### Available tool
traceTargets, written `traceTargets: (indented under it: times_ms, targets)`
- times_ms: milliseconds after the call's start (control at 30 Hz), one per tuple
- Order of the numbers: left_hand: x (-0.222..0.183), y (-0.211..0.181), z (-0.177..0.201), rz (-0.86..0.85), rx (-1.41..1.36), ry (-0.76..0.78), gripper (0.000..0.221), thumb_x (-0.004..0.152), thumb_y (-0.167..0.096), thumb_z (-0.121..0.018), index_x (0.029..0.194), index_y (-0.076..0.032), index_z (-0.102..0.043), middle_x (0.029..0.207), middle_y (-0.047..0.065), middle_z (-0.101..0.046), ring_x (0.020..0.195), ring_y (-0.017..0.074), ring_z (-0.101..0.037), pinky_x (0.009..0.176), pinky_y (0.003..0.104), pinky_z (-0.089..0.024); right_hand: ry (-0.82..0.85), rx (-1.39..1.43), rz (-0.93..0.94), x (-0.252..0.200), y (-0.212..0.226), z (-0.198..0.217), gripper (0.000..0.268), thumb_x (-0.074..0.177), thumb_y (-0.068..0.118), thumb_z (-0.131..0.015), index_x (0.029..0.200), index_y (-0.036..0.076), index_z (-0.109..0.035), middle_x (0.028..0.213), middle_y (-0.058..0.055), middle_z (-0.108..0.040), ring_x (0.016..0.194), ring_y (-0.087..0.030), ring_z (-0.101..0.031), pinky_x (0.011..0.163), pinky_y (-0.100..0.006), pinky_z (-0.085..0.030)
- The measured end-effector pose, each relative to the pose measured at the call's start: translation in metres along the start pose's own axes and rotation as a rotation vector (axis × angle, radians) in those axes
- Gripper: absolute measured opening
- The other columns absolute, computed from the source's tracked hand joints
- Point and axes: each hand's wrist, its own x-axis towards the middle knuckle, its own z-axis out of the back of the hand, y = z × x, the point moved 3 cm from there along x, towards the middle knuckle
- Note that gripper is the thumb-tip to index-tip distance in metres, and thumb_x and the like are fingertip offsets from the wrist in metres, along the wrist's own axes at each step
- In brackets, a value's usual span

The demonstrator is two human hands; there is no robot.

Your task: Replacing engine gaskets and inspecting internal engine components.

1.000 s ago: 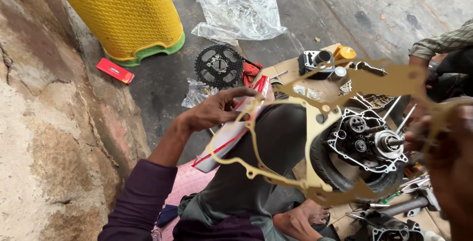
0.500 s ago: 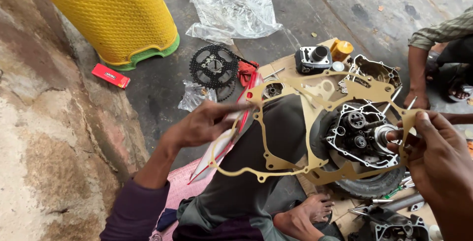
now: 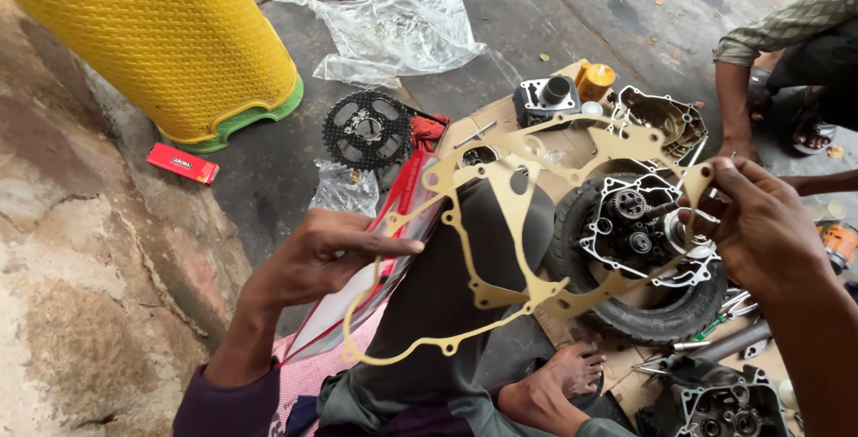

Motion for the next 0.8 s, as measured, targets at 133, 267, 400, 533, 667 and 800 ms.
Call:
traceTargets:
  times_ms: [133,267,400,533,667,800]
  targets:
    - [-0.001,-0.011,0.002,0.039,0.007,-0.014,0.049,0.086,0.005,-0.071,0.127,-0.022,-0.074,0.081,0.009,-0.072,0.062,0.0154,-0.065,0.059,0.033,-0.049,0.039,-0.004,-0.135,-0.014,0.011,-0.034,0.032,0.109,0.030,-0.044,0.120,0.003,-0.057,0.103,-0.008,-0.060,0.087,-0.018,-0.063,0.079,-0.034,-0.057]
    - [0.000,-0.014,0.001,0.031,0.004,0.010,0.050,0.087,0.004,-0.070,0.128,-0.023,-0.073,0.082,0.009,-0.074,0.061,0.0153,-0.064,0.059,0.032,-0.048,0.188,0.084,-0.130,-0.002,-0.008,-0.041,0.027,0.108,0.023,-0.055,0.122,0.000,-0.060,0.107,-0.007,-0.062,0.093,-0.016,-0.062,0.085,-0.030,-0.054]
    - [-0.003,-0.028,0.002,-0.062,0.031,0.027,0.053,0.085,0.003,-0.072,0.129,-0.027,-0.073,0.086,0.006,-0.074,0.067,0.0141,-0.067,0.061,0.032,-0.051,0.227,0.090,-0.079,0.013,-0.001,-0.034,0.020,0.099,0.010,-0.060,0.117,0.001,-0.064,0.105,-0.007,-0.066,0.094,-0.016,-0.065,0.086,-0.031,-0.056]
    - [-0.002,-0.059,0.007,-0.122,0.177,0.205,0.065,0.069,0.005,-0.073,0.126,-0.027,-0.078,0.066,0.008,-0.057,0.053,0.0212,-0.057,0.051,0.038,-0.042,0.332,0.166,0.099,0.021,0.030,-0.034,0.009,0.103,0.007,-0.064,0.110,0.001,-0.065,0.098,-0.010,-0.069,0.089,-0.018,-0.067,0.083,-0.032,-0.057]
    - [0.006,-0.091,0.014,-0.244,0.142,0.242,0.057,0.076,-0.006,-0.075,0.130,-0.026,-0.073,0.083,0.008,-0.068,0.062,0.0242,-0.064,0.055,0.036,-0.048,0.451,0.207,0.317,0.026,0.061,-0.041,0.005,0.106,0.003,-0.066,0.109,0.000,-0.064,0.095,-0.012,-0.069,0.092,-0.020,-0.071,0.083,-0.034,-0.060]
    - [-0.001,-0.091,0.024,-0.189,0.181,0.243,0.055,0.075,-0.003,-0.072,0.124,-0.028,-0.078,0.080,0.008,-0.072,0.057,0.0226,-0.066,0.051,0.036,-0.047,0.368,0.160,0.295,0.030,0.073,-0.051,0.016,0.104,0.003,-0.067,0.119,0.003,-0.062,0.100,-0.007,-0.068,0.091,-0.017,-0.071,0.080,-0.031,-0.059]
